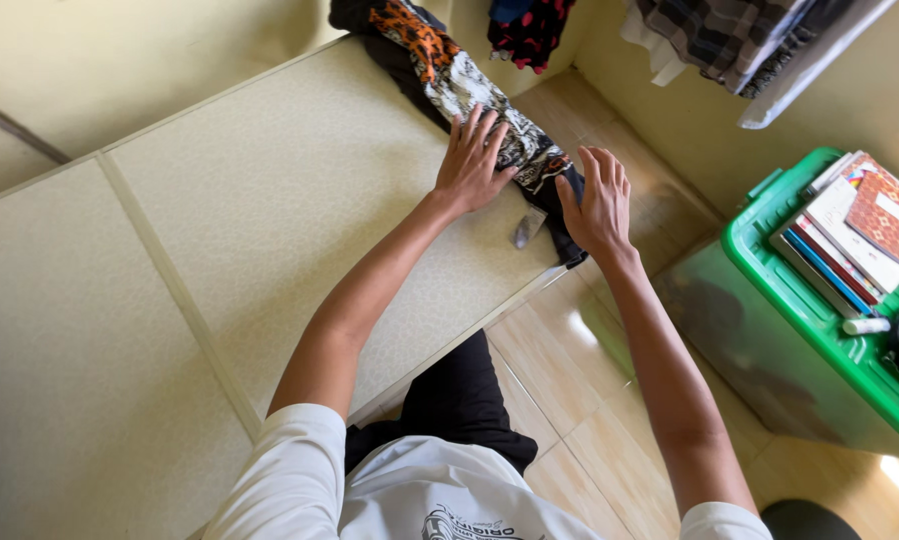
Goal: The person unzips a suitcase, removes items of clothing, and folds them on a table.
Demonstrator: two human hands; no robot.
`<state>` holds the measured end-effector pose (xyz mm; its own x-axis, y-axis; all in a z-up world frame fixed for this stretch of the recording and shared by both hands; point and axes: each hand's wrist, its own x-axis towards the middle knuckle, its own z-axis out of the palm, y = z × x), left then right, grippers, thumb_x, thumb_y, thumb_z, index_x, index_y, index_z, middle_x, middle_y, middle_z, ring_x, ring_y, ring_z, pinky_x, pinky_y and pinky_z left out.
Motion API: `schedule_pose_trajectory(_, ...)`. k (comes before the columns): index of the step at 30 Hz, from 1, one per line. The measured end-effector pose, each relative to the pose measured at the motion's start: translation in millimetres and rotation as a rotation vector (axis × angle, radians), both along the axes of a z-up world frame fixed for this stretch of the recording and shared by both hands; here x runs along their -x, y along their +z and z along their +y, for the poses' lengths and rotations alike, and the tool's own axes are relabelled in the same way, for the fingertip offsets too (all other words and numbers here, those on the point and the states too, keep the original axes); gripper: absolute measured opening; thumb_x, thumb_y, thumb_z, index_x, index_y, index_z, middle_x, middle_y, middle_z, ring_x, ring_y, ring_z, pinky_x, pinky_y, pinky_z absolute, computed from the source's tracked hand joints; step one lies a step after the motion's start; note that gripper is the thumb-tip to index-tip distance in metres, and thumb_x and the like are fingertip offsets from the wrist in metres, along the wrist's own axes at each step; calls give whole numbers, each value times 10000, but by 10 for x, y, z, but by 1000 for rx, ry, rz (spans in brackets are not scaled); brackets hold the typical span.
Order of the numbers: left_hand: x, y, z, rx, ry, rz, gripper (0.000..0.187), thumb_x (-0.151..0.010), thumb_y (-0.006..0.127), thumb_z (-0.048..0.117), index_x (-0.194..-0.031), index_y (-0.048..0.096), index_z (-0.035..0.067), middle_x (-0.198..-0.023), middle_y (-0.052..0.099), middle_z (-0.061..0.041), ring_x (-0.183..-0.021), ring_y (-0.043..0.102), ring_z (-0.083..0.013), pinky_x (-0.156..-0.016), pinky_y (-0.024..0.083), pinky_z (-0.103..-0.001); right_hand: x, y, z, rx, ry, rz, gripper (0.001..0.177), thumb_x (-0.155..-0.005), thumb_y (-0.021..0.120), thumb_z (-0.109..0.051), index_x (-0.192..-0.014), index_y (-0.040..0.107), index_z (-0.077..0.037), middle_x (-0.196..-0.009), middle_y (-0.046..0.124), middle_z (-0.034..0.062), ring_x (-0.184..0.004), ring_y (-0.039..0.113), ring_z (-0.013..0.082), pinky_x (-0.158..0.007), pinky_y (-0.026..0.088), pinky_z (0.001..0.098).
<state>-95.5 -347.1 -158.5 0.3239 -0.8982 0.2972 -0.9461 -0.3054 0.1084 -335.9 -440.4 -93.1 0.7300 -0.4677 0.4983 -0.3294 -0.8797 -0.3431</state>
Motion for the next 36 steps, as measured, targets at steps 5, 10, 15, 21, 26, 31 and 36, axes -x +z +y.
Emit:
schedule_pose_trajectory(5, 72, 287, 542, 164, -100, -10, 659, -990, 588, 467, -1448, 481, 5, -1546, 415, -181, -1518, 245, -357, -1253, 167, -563, -62, 193, 362, 110, 164, -28, 451, -977, 710, -258, -1340, 605, -12, -1351, 568, 182, -1315, 501, 377, -1084, 402, 521)
schedule_pose_trajectory(10, 244, 647, 1280, 198, -108, 168, 295, -1010, 613, 264, -1204, 621, 41, -1230, 653, -128, -1201, 596, -287, -1026, 500, -441, -48, 306, 579, 181, 319, -2, 327, -952, 733, -208, -1215, 691, -18, -1192, 650, 150, -1192, 578, 338, -1055, 438, 507)
schedule_pose_trajectory(15, 440, 930, 1962, 409, -134, 176, 95, -1028, 596, 153, -974, 640, 88, -859, 727, -74, -711, 702, -265, -610, 550, -396, -3, 391, 793, 109, 340, -28, 123, -1014, 722, -153, -1077, 733, -47, -892, 743, 84, -647, 672, 246, -594, 528, 375)
schedule_pose_trajectory(21, 565, 1074, 2728, 418, -8, 128, 105, -995, 653, 166, -960, 701, 80, -680, 722, -81, -524, 670, -242, -463, 495, -358, 21, 337, 1064, 158, 419, -164, 85, -1010, 739, -154, -1043, 741, -76, -815, 741, 69, -613, 686, 217, -552, 531, 337)
schedule_pose_trajectory(26, 581, 1085, 3249, 431, 94, 100, 83, -974, 692, 146, -969, 741, 79, -698, 741, -79, -508, 675, -202, -455, 502, -323, -32, 260, 1118, 148, 418, -132, 94, -998, 748, -170, -1035, 755, -85, -744, 725, 56, -541, 660, 202, -506, 508, 329)
schedule_pose_trajectory(31, 501, 1164, 3618, 445, 204, 78, 74, -957, 717, 134, -977, 772, 88, -761, 767, -73, -522, 690, -179, -468, 515, -303, -199, 281, 1130, 156, 431, -126, 100, -999, 746, -201, -1030, 753, -106, -720, 712, 41, -541, 657, 201, -511, 508, 329)
schedule_pose_trajectory(36, 453, 1275, 3903, 463, 326, 40, 72, -967, 723, 144, -994, 772, 99, -772, 760, -78, -582, 698, -195, -521, 526, -313, -410, 342, 1176, 147, 455, -135, 91, -1009, 749, -203, -1023, 762, -114, -682, 689, 34, -507, 626, 207, -499, 495, 338)
